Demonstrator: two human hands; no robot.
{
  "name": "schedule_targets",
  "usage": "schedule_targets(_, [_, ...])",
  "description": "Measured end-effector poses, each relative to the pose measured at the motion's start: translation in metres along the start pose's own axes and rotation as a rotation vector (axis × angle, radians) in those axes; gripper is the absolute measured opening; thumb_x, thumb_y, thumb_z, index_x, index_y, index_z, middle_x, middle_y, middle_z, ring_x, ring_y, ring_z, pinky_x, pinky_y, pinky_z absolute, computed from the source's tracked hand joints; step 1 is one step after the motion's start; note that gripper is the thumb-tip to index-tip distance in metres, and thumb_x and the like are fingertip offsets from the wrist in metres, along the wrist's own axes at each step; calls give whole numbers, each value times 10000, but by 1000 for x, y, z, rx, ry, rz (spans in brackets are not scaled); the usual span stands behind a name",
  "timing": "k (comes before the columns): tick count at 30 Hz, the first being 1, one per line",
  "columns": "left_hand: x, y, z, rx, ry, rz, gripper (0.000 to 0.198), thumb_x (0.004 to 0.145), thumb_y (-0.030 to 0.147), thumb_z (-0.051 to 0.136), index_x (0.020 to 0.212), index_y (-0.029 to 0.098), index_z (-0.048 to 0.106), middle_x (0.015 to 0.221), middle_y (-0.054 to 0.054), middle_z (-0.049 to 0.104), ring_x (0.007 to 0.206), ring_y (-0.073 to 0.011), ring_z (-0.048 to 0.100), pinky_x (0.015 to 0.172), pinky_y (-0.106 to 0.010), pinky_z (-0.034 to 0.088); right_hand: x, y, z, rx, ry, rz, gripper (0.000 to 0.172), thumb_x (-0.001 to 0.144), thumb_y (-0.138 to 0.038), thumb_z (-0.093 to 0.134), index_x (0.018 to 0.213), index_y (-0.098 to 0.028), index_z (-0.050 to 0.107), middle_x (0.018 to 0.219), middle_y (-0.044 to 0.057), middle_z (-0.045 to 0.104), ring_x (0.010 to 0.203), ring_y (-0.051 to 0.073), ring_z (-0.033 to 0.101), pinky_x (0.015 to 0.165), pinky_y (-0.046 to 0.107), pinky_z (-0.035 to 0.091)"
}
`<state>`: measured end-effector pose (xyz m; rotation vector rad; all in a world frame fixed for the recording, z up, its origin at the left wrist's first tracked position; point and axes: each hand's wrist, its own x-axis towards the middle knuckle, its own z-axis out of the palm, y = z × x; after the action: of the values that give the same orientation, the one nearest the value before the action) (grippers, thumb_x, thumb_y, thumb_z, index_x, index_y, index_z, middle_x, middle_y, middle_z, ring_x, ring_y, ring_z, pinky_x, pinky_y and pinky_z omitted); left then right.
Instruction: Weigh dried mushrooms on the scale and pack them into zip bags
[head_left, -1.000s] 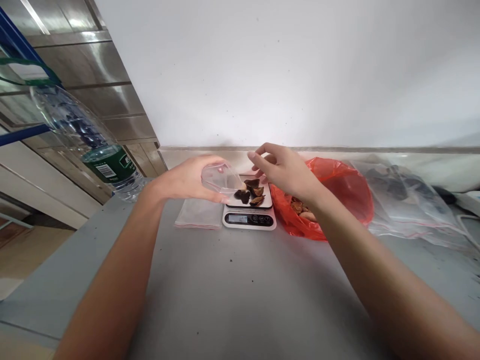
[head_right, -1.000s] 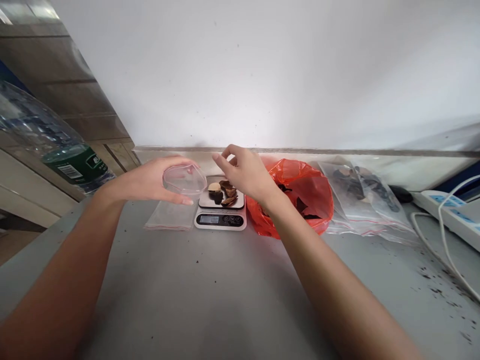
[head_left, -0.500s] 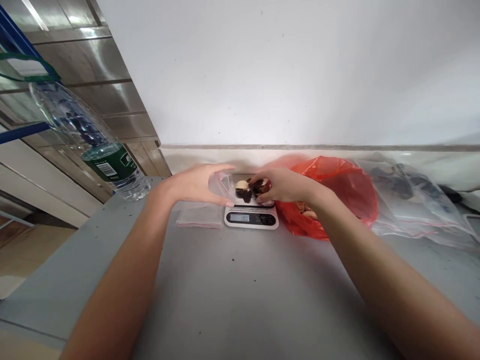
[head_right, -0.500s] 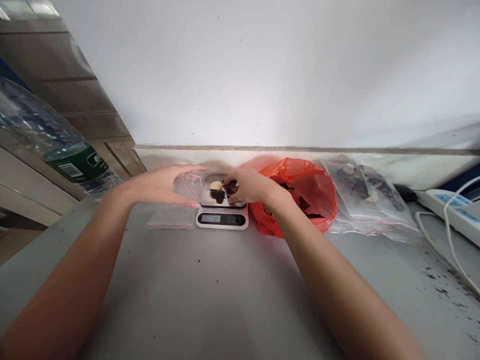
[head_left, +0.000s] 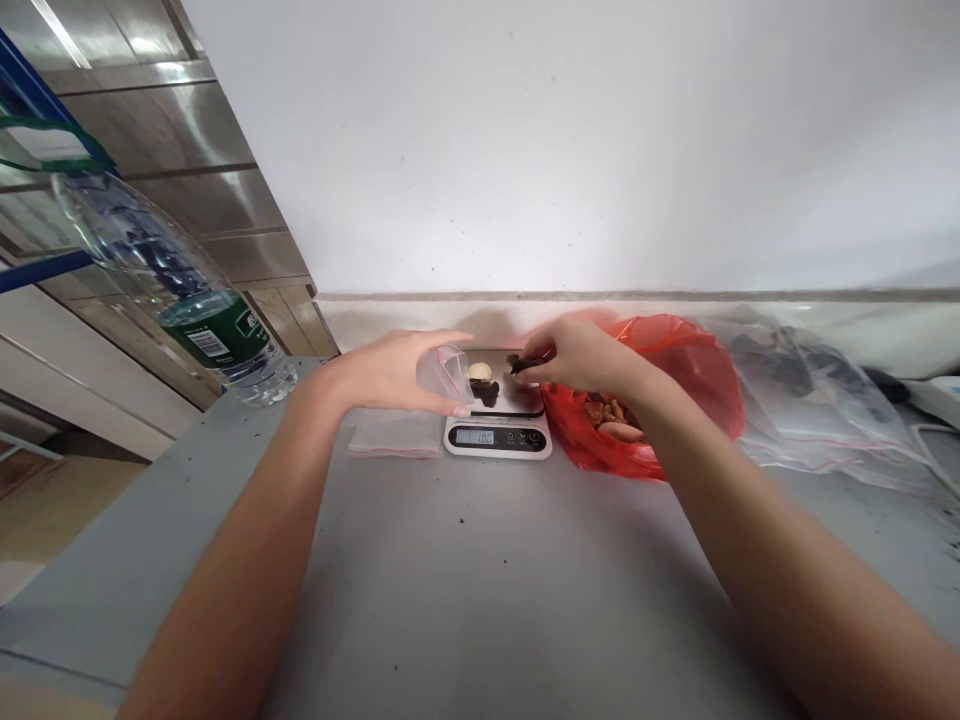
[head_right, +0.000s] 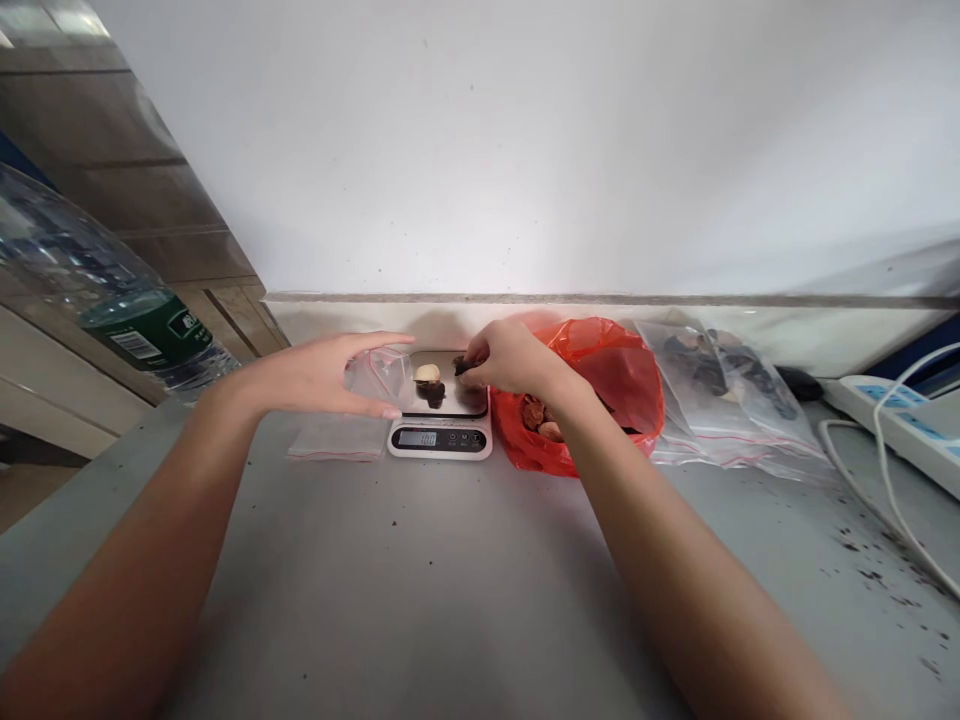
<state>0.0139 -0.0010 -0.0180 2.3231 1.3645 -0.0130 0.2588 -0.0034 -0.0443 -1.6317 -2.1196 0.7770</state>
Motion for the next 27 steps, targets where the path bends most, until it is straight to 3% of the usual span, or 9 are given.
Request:
schedule_targets(4, [0, 1, 2, -38, 25, 36, 1122, 769, 708, 756, 1703, 366, 235, 1730, -61, 393, 1521, -370, 450, 1145, -414, 463, -10, -5, -16, 73, -22, -91, 146, 800, -317, 703, 694, -218, 723, 709, 12, 669, 658, 168, 546, 611, 320, 399])
schedule_targets(7, [1, 5, 6, -60, 87, 95, 1122, 781, 660, 769, 1706, 343, 219, 1721, -71, 406, 1505, -362, 471, 1163, -411, 444, -16, -13, -20, 88, -100, -162, 144, 781, -348, 709, 782, -231, 794, 798, 31, 736, 728, 192, 605, 623, 322, 427])
schedule_targets(10, [2, 11, 9, -77, 131, 158, 1111, 779, 656, 777, 1698, 306, 259, 1745, -71, 358, 1514, -369, 453, 1201, -420, 411, -19, -23, -17, 136, -165, -208, 112, 780, -288, 676, 731, -246, 767, 797, 15, 733, 723, 174, 598, 632, 314, 426])
schedule_targets(15, [5, 16, 12, -124, 176, 215, 1095, 787, 651, 777, 1691, 281, 284, 1748, -63, 352, 1518, -361, 448, 1216, -417, 399, -16, -31, -4, 227, -160, -246, 214, 798, -177, 640, 588, -216, 619, 650, -31, 604, 601, 113, 471, 597, 305, 365])
schedule_targets(18, [7, 13, 13, -167, 183, 223, 1076, 784, 656, 776, 1681, 294, 305, 1747, -70, 354, 1503, -375, 463, 1193, -429, 425, -13, -33, 4, 330, -92, -236, 160, 809, -177, 686, 652, -210, 680, 699, -19, 674, 637, 123, 546, 617, 300, 429])
schedule_targets(20, [8, 11, 13, -199, 184, 215, 1063, 789, 656, 778, 1677, 309, 310, 1737, -79, 371, 1473, -381, 498, 1162, -435, 456, -11, -34, 8, 410, -38, -217, 56, 795, -176, 734, 756, -208, 759, 844, 21, 771, 734, 152, 649, 671, 306, 506])
schedule_targets(22, [7, 8, 12, -228, 184, 190, 1070, 792, 665, 781, 1682, 323, 296, 1724, -86, 396, 1422, -379, 552, 1129, -440, 485, -11, -35, 10, 484, -9, -217, 90, 781, -197, 790, 869, -206, 809, 987, 64, 814, 850, 191, 719, 741, 327, 567])
schedule_targets(24, [6, 5, 10, -239, 206, 147, 1093, 788, 685, 782, 1689, 320, 283, 1721, -91, 399, 1407, -381, 566, 1123, -447, 491, -9, -35, 11, 530, 41, -211, 101, 798, -241, 815, 886, -192, 817, 975, 86, 817, 856, 210, 738, 768, 351, 592])
schedule_targets(27, [2, 0, 5, -218, 264, 76, 1103, 769, 726, 776, 1677, 286, 331, 1713, -102, 411, 1459, -401, 509, 1144, -467, 477, -4, -30, 13, 502, 249, -128, 131, 897, -273, 735, 897, -158, 799, 915, 101, 798, 800, 211, 744, 776, 374, 597])
